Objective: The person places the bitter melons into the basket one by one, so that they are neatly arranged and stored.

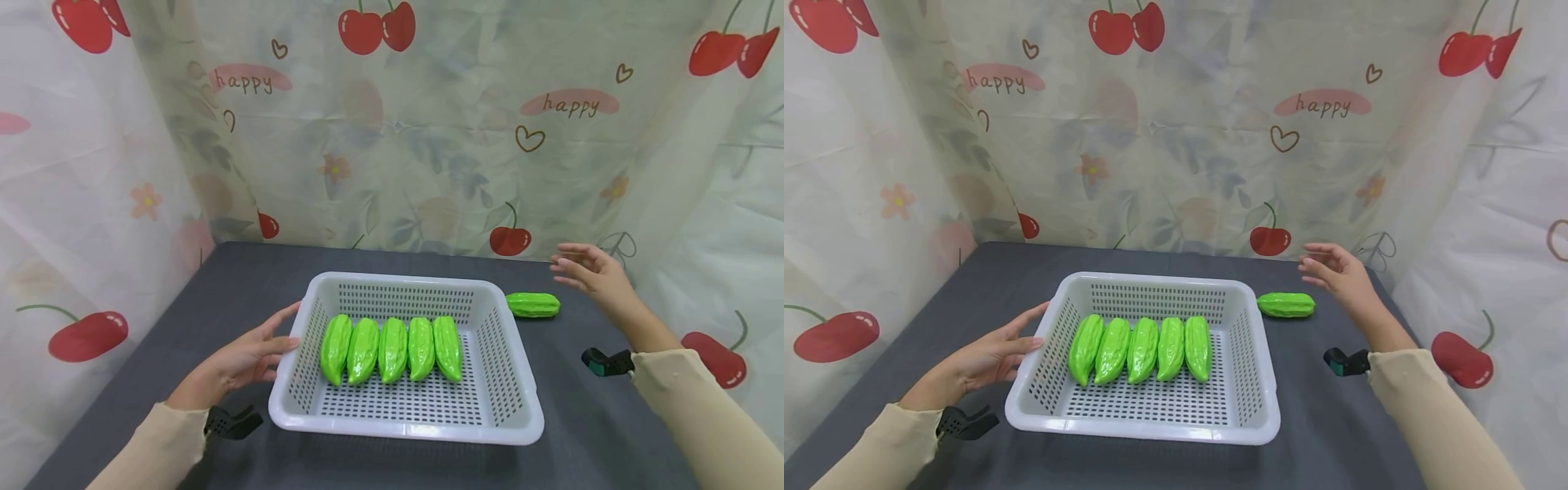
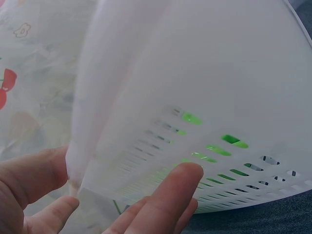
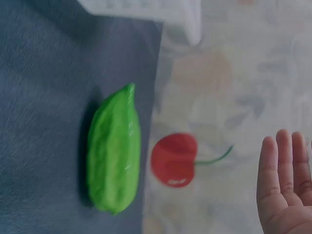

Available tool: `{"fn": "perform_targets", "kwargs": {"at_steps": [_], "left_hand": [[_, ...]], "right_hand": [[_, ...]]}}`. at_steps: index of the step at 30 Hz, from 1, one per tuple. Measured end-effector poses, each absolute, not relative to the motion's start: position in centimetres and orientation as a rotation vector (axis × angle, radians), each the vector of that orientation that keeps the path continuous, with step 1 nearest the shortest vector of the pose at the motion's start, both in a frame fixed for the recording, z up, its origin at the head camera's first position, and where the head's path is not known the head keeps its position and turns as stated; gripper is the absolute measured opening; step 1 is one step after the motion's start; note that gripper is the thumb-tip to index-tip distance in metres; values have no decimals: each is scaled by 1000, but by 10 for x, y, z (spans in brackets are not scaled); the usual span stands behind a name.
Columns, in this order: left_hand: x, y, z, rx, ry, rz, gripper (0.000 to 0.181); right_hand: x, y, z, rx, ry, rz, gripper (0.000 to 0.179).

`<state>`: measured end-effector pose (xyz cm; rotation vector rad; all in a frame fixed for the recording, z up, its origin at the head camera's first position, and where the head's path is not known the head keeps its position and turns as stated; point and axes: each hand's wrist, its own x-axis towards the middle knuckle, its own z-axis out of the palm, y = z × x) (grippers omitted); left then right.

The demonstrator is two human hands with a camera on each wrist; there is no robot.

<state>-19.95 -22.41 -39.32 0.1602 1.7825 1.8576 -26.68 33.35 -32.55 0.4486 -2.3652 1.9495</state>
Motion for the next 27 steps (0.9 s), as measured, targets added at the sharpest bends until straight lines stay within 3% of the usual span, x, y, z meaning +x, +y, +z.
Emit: {"fn": "perform_targets", "kwargs": {"at_steps": [9,18,27], "left_hand": [[-200,-224,-394,139,1784,1860,84],[-200,-224,-395,132,1778,1862,85],[-200,-224,-395,144,1777,1865,85]], "right_hand": [[-284,357,-360,89,-2302,2079,24],[-307,373,-412,-250,-2494,1770,70],[-302,353,-425,-487,-2603,1647,74]]}}
